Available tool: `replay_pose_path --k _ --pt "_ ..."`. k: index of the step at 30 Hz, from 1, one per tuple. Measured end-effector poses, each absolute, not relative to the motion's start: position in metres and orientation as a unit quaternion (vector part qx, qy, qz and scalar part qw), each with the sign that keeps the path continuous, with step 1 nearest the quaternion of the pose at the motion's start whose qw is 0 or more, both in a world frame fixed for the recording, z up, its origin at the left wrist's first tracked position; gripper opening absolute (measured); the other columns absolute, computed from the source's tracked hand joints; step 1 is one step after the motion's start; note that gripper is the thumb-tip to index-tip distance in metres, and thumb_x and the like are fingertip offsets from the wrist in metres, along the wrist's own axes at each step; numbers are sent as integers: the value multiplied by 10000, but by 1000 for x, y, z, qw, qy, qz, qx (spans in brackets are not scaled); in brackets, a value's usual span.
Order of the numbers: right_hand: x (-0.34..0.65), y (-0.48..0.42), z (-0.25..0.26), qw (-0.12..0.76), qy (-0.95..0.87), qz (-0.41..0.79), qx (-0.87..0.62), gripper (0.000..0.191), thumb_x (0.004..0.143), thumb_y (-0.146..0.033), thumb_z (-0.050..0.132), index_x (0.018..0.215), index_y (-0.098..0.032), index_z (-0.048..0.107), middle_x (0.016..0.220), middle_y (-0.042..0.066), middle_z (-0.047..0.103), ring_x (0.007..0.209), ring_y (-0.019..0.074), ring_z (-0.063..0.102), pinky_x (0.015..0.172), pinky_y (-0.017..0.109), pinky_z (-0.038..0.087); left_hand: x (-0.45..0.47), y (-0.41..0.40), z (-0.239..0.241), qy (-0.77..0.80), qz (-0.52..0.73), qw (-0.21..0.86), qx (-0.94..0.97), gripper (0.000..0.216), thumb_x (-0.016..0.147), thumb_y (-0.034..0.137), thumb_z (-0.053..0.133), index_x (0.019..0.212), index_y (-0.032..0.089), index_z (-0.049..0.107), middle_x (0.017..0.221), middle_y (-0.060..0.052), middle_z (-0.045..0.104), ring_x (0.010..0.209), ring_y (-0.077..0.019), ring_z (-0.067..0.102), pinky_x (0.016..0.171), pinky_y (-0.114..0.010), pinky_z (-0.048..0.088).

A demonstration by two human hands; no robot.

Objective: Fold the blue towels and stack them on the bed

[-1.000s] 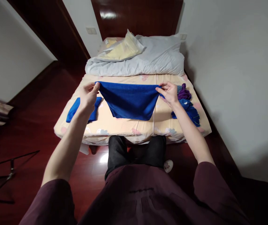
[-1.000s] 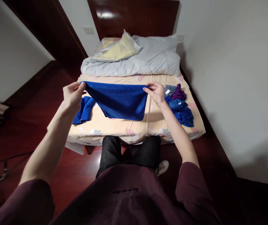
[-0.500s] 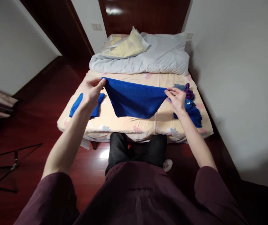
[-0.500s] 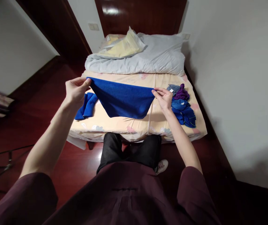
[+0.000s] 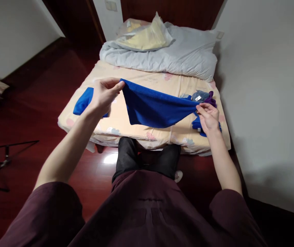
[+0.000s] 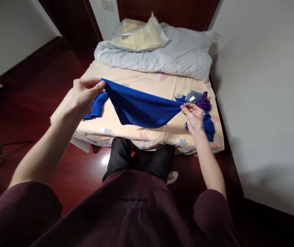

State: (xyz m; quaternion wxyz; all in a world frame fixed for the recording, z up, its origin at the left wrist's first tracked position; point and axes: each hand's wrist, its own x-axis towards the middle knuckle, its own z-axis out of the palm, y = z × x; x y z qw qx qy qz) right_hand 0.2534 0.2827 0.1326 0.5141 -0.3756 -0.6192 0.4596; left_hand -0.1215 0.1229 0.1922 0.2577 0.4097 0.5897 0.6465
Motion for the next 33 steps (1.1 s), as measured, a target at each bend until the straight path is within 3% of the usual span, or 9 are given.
replay_pose_path --k 5,11,18,21,26,30,33 --pt "276 249 134 495 -609 475 -399 442 596 -519 969 826 -293 666 751 -2 679 662 185 703 630 355 611 -120 91 194 609 615 271 421 220 856 275 847 928 72 801 746 -4 661 793 -152 645 827 -331 531" --pt "285 240 130 449 -610 498 -422 461 576 -520 968 804 -295 637 728 -4 664 611 183 678 553 339 564 -139 92 158 622 606 295 399 239 732 282 928 835 119 786 734 -30 654 848 -228 696 757 -334 559" --pt "249 292 110 378 -581 581 -427 566 451 -457 1009 853 -231 682 742 -9 681 607 128 622 516 254 465 -165 149 102 634 573 325 405 252 758 343 898 774 143 746 651 -27 631 634 -134 570 636 -264 509" --pt "215 324 106 403 -531 597 -446 593 396 -384 1025 838 -201 676 707 -31 665 605 94 587 509 208 404 -178 194 96 660 553 313 401 285 753 364 891 753 133 724 627 -20 614 626 -128 547 646 -263 491" --pt "169 367 116 488 -501 554 -451 570 497 -414 994 892 -207 639 763 -62 664 607 54 536 575 190 458 -199 262 119 640 620 206 405 383 764 472 859 795 115 725 719 -44 645 749 -163 584 753 -298 485" --pt "164 377 105 538 -540 520 -385 559 586 -469 943 966 -216 620 928 -9 705 769 105 615 677 218 515 -216 265 115 592 661 79 455 446 802 547 808 924 119 782 830 -55 643 856 -178 564 817 -301 472" --pt "171 370 70 537 -571 502 -365 548 590 -479 925 954 -214 612 949 16 702 883 150 650 790 265 537 -223 236 75 605 628 66 485 458 818 569 780 949 131 804 807 -43 590 836 -174 537 797 -297 462"
